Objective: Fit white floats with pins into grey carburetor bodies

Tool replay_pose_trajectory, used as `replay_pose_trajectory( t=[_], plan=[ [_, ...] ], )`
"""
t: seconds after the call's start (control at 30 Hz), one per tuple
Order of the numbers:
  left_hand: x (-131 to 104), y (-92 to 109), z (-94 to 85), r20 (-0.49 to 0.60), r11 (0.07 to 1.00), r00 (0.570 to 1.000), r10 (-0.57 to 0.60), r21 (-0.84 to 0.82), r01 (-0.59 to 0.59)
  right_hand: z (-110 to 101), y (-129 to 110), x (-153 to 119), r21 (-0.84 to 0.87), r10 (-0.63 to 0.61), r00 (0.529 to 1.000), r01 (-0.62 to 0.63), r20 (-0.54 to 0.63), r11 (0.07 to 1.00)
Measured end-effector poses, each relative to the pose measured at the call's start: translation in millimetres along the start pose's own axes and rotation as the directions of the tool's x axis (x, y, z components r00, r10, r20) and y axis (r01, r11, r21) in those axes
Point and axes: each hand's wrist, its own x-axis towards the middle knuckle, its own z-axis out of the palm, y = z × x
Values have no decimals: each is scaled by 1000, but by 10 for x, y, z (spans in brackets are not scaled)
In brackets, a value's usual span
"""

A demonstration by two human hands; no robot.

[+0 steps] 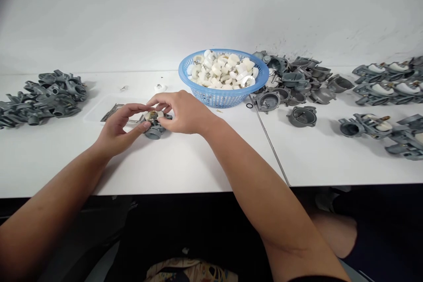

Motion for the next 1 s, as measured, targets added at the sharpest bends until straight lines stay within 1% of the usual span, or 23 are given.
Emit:
replay_pose_trajectory(
  t=[0.07,0.17,0.27,0.4,0.5,0.6,0.73,0.87,1.0],
  plan=[
    [1,6,-4,43,999,999,2,-53,0,-14,30,-2,29,39,999,-39,-8,999],
    [-6,6,-12,96,993,995,-20,-115,32,-14,55,1,11,63,998,-63,-1,998],
    [-15,5,-20,137,987,990,-34,-153,55,-3,55,6,26,84,996,-84,11,996],
    [-19,8,-37,172,981,985,-34,-181,66,37,66,18,88,106,994,-106,-1,990],
    [-18,31,-51,192,980,979,-64,-171,98,69,80,27,143,105,994,-105,6,984],
    [-15,73,-58,196,988,978,-72,-123,97,66,82,25,182,116,993,-118,22,976],
    [-4,117,-54,177,990,979,-105,-75,120,30,101,15,229,118,993,-121,29,966],
    [11,131,-55,157,995,985,-77,-46,85,36,121,9,228,112,994,-109,3,967],
    [12,130,-68,160,997,984,-81,-1,82,76,92,5,213,89,996,-91,19,973]
  ],
)
